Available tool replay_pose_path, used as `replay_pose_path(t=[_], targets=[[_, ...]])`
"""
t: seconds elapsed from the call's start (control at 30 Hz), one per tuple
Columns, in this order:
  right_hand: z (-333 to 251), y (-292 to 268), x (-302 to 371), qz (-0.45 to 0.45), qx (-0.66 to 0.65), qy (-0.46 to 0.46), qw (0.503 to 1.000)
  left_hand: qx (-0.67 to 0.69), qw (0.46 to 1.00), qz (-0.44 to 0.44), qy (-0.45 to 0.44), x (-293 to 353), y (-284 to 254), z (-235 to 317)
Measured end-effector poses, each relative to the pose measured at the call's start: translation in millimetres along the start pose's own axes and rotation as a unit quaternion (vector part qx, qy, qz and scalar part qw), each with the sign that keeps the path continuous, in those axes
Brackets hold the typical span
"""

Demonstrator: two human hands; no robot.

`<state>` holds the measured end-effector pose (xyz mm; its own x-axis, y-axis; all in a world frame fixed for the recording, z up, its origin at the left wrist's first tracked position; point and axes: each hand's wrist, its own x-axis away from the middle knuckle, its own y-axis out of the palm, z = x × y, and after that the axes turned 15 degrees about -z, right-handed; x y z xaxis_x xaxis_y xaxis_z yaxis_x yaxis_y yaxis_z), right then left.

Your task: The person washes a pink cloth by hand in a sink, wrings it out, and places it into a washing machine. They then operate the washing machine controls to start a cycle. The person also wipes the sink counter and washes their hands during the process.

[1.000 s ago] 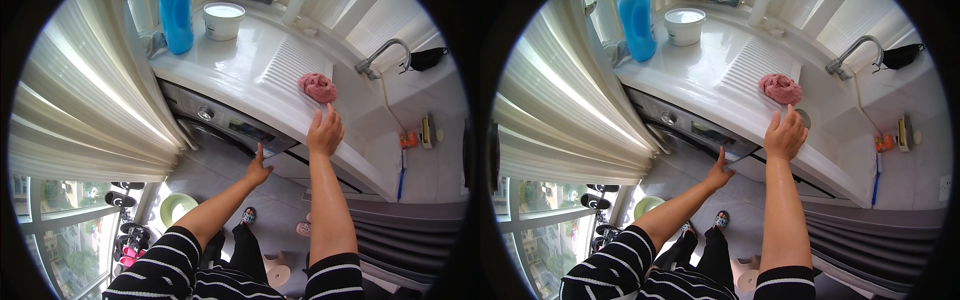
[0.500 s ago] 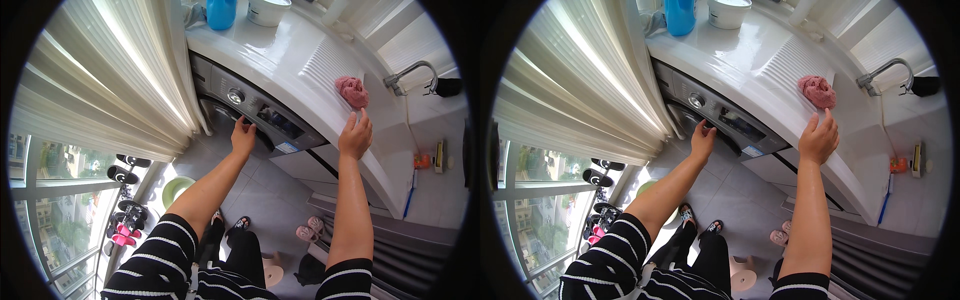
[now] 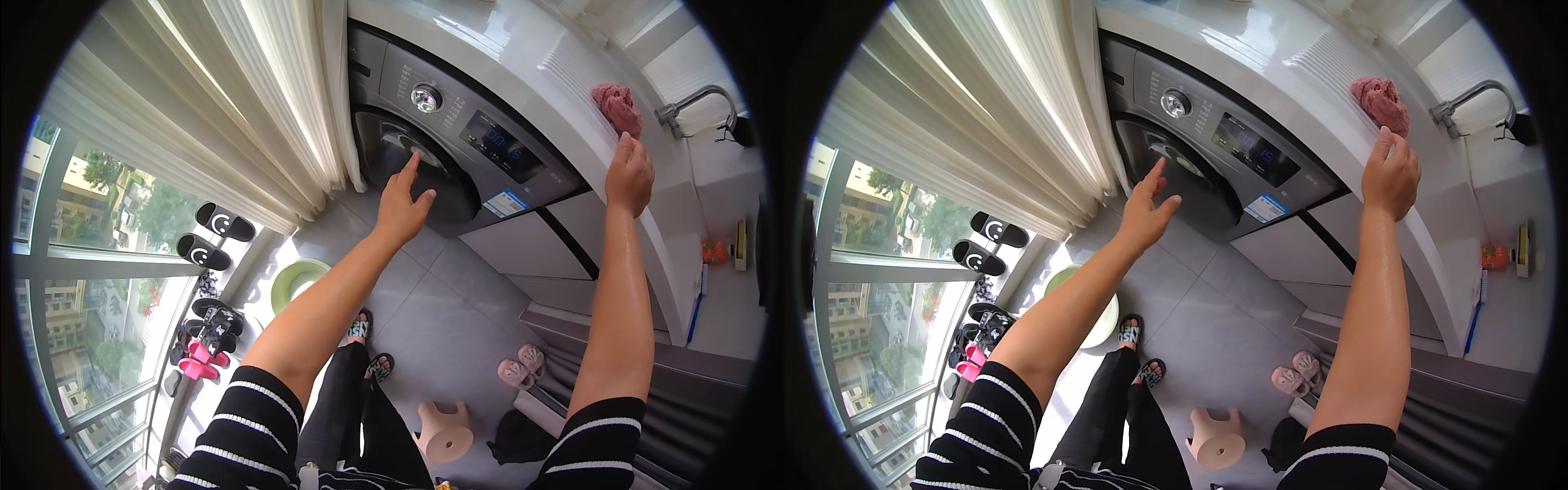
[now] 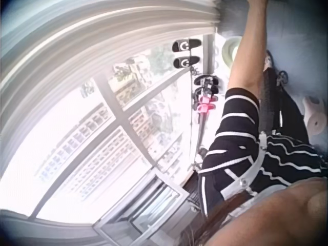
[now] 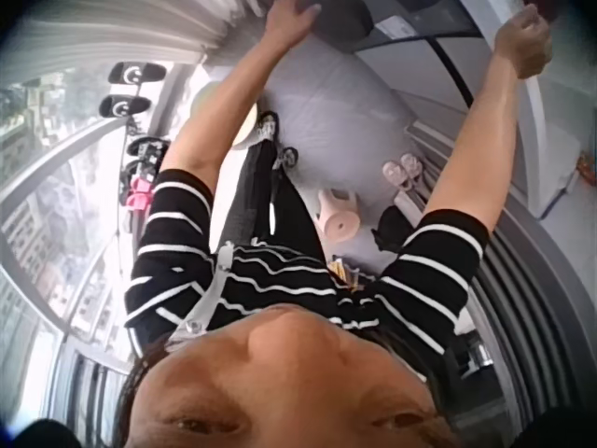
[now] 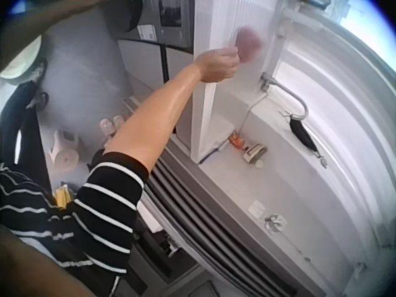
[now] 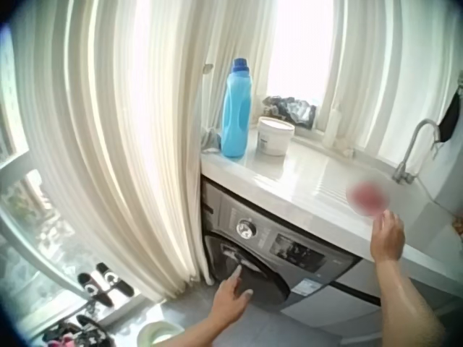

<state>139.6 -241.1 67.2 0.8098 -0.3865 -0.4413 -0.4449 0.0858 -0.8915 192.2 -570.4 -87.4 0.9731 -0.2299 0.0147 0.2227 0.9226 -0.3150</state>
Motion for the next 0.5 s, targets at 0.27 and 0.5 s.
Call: replay_pose_path(t=[0.27,0.5], targets=[[-54.0,43.0,146.5,0.082,-0.165,-0.319,0.930,0.008,0.999,0.031,-0.029,-22.5,-30.4,-39.1],[-102.2,133.4,370.2,-0.294,-0.346,-0.192,0.870,-0.014,0.994,0.084,0.063,-85.5,-37.6,-33.0]])
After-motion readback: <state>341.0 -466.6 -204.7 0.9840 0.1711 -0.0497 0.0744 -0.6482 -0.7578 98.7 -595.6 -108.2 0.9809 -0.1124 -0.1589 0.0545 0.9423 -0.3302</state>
